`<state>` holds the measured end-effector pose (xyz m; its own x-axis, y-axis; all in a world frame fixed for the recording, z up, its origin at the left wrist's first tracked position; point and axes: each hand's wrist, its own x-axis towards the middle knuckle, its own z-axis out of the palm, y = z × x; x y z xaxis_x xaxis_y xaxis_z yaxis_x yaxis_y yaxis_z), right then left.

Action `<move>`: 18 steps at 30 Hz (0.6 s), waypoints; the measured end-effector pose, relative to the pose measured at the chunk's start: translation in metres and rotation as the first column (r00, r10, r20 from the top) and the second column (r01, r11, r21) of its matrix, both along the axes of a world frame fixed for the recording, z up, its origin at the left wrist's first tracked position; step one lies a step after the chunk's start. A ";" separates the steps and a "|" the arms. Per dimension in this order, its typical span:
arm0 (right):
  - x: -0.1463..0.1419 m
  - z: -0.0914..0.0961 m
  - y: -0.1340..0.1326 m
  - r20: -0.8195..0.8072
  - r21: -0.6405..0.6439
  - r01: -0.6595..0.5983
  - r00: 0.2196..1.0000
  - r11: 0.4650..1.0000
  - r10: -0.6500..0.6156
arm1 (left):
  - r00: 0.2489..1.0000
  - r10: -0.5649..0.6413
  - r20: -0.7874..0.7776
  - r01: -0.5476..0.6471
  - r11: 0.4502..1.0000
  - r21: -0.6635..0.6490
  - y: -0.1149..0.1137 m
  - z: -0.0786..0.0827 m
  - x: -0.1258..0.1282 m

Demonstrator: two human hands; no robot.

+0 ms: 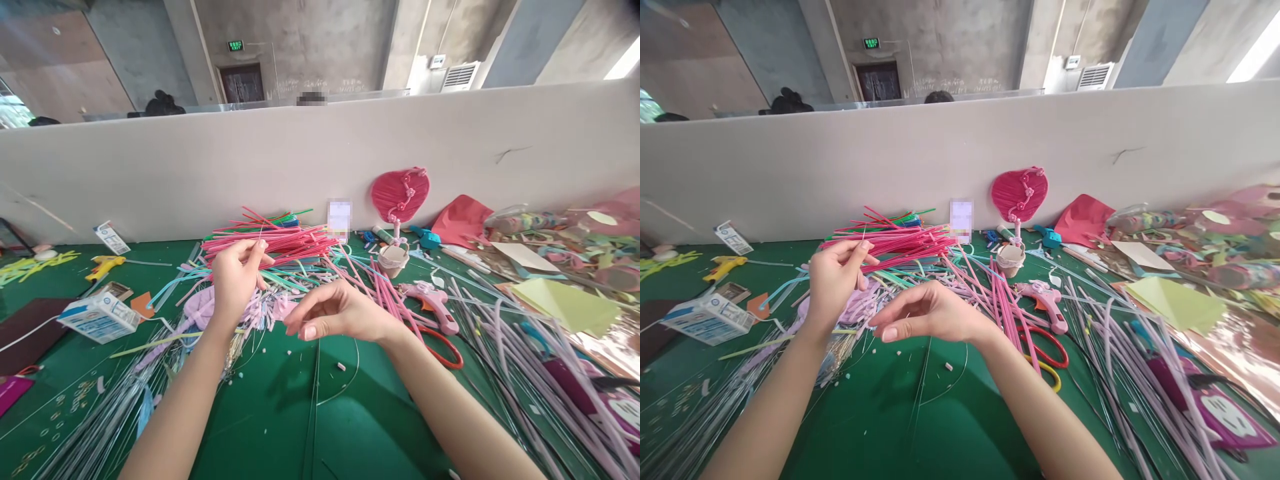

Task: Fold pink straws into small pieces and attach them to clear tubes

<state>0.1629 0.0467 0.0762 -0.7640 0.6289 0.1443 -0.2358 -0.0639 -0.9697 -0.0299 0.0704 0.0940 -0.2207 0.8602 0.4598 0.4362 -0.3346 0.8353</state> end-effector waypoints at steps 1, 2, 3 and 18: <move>-0.001 -0.001 0.000 -0.005 -0.007 0.002 1.000 1.000 -0.002 | 1.000 -0.005 -0.004 0.005 1.000 0.002 0.001 -0.001 0.000; -0.003 -0.002 -0.001 -0.008 -0.013 -0.002 1.000 1.000 0.002 | 1.000 -0.009 -0.009 0.009 1.000 0.005 0.001 -0.002 0.000; -0.004 -0.003 -0.001 -0.010 -0.023 -0.013 1.000 1.000 0.013 | 1.000 -0.013 -0.015 0.013 1.000 0.008 0.002 -0.003 -0.001; -0.016 -0.012 -0.006 0.001 -0.102 -0.077 0.997 0.992 0.077 | 0.997 -0.025 -0.069 0.030 0.997 0.072 0.001 -0.012 0.009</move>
